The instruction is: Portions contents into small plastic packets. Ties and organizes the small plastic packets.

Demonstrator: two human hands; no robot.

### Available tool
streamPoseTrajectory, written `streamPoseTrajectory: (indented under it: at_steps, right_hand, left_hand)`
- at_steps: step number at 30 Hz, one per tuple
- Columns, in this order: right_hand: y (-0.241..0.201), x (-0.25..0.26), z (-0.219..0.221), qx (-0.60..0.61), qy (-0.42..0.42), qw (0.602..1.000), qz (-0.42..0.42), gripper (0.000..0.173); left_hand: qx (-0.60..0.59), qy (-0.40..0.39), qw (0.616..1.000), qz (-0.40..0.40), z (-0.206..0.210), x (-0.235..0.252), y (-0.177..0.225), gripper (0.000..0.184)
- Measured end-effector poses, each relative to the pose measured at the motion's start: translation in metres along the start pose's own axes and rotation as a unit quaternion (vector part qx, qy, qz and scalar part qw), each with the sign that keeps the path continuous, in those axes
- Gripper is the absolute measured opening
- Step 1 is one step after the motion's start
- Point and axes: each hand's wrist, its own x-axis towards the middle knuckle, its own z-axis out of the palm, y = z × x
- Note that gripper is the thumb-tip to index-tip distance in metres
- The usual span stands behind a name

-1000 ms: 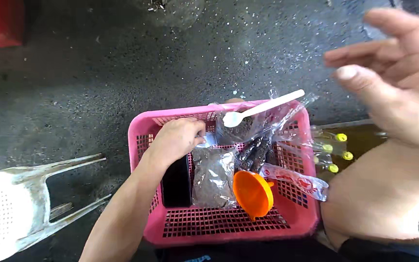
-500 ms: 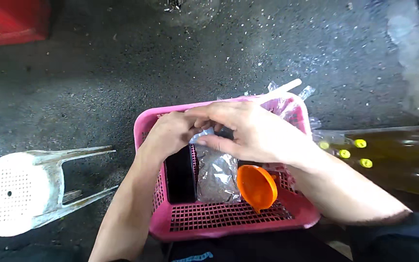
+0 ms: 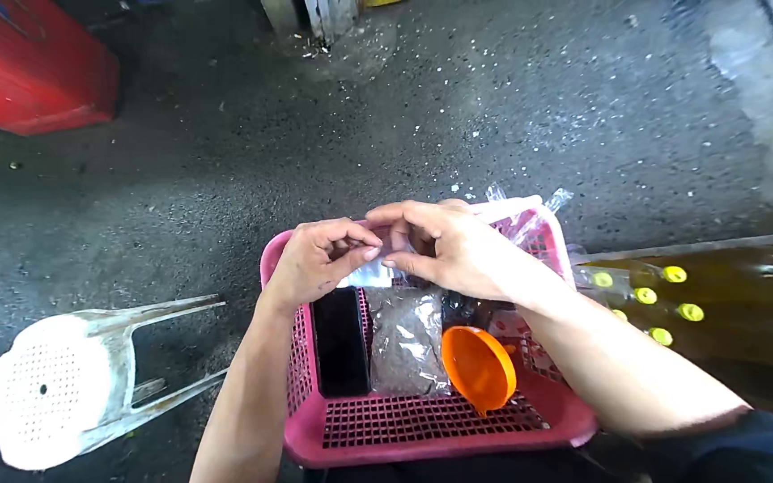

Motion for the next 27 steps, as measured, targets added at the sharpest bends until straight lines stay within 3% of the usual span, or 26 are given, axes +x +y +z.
streamPoseTrajectory:
  at_steps: [5,7,9,11,14,17,21,24,27]
  right_hand:
    - [0.003,0.004,-0.002,0.001,0.007,0.999,0.040,0.026]
    - [0.003,0.003,0.000,-0.030,0.014,0.999,0.031,0.020]
    - [0.003,0.002,0.002,-0.060,0.015,0.998,0.019,0.018]
    - [0.003,0.001,0.003,-0.074,0.010,0.997,0.015,0.018]
    - [0.001,0.003,0.003,-0.074,0.001,0.997,0.018,0.018]
    - [0.000,0.006,0.003,-0.077,-0.013,0.997,0.023,0.018]
    - [-0.001,0.008,0.008,-0.087,-0.033,0.995,0.029,0.019]
    - [-0.004,0.009,0.012,-0.105,-0.046,0.993,0.041,0.020]
    - [-0.004,0.008,0.013,-0.117,-0.046,0.991,0.039,0.020]
  left_hand:
    - [0.073,0.072,0.995,0.002,-0.008,-0.004,0.008,0.021]
    - [0.109,0.122,0.986,0.017,-0.015,-0.011,0.030,0.025]
    - [0.149,0.109,0.983,0.004,-0.017,-0.031,0.064,0.022]
    - [0.182,-0.011,0.982,-0.056,-0.007,-0.066,0.096,0.023]
    - [0.143,-0.255,0.945,-0.148,0.024,-0.122,0.121,0.018]
    - [0.052,-0.327,0.914,-0.233,0.055,-0.175,0.119,0.015]
    - [0.039,-0.240,0.926,-0.287,0.090,-0.224,0.095,0.017]
    - [-0.003,-0.138,0.952,-0.272,0.110,-0.236,0.083,0.019]
    - [0.015,-0.088,0.961,-0.260,0.118,-0.245,0.078,0.018]
